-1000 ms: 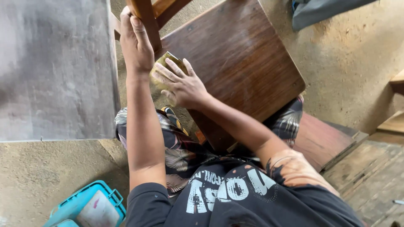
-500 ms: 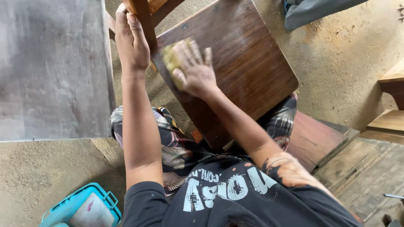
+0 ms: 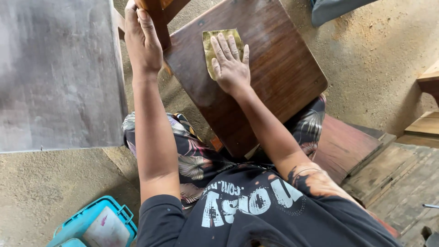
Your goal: Sanding a wooden chair with sandpaper to prepare it for finishing.
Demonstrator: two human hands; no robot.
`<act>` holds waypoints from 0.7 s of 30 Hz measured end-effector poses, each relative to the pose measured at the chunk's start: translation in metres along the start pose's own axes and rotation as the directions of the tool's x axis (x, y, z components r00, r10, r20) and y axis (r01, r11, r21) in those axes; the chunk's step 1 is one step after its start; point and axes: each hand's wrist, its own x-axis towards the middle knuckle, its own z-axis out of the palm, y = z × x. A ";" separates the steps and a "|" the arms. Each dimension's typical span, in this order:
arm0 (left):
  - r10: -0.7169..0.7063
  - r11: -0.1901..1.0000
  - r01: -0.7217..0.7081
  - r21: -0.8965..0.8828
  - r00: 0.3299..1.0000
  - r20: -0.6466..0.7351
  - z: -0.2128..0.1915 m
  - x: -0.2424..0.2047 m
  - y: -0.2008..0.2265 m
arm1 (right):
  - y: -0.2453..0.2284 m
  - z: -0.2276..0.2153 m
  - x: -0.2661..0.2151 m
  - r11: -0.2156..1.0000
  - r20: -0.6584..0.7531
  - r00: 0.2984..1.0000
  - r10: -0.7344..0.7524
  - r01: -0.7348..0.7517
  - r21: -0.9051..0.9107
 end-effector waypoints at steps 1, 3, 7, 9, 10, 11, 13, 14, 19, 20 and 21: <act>-0.005 1.000 0.006 0.016 1.000 -0.007 0.000 0.000 0.001 | -0.003 0.004 -0.003 0.999 0.017 0.999 -0.035 0.035 -0.024; 0.002 1.000 -0.002 0.029 1.000 0.005 -0.001 0.003 0.005 | -0.011 -0.008 -0.015 0.998 0.026 0.998 -0.050 0.051 -0.040; 0.029 0.999 -0.029 0.037 1.000 0.000 -0.002 0.003 0.008 | 0.014 -0.029 -0.014 0.995 0.155 0.988 -0.002 -0.013 0.097; 0.024 0.999 -0.024 0.041 1.000 -0.003 -0.001 -0.001 0.006 | 0.022 -0.023 -0.017 0.966 0.049 0.974 0.221 -0.225 0.126; 0.026 0.999 -0.026 0.046 1.000 -0.005 -0.001 0.001 0.005 | 0.012 -0.021 -0.025 0.986 0.035 0.997 0.071 -0.075 0.146; 0.029 0.998 -0.029 0.051 1.000 -0.006 -0.002 0.002 0.003 | 0.001 -0.020 -0.034 0.984 0.018 0.997 -0.081 0.077 0.163; 0.045 0.998 -0.045 0.044 0.999 0.005 -0.001 0.005 0.001 | 0.010 -0.032 -0.035 0.979 0.073 0.987 -0.140 0.127 0.159; 0.049 0.998 -0.049 0.039 0.999 0.006 -0.003 0.001 0.001 | 0.013 -0.036 -0.038 0.970 0.138 0.968 -0.208 0.186 0.156; 0.031 0.998 -0.031 0.057 1.000 0.002 -0.002 0.001 0.000 | 0.019 -0.039 -0.029 0.998 0.071 0.997 0.014 -0.018 0.056; 0.023 0.998 -0.024 0.053 1.000 0.008 -0.002 0.000 0.001 | 0.003 -0.039 -0.043 0.981 0.083 0.977 -0.195 0.194 0.026; 0.030 0.998 -0.030 0.051 0.999 0.014 -0.001 0.006 0.000 | 0.017 -0.038 -0.039 0.982 0.077 0.979 -0.189 0.187 0.027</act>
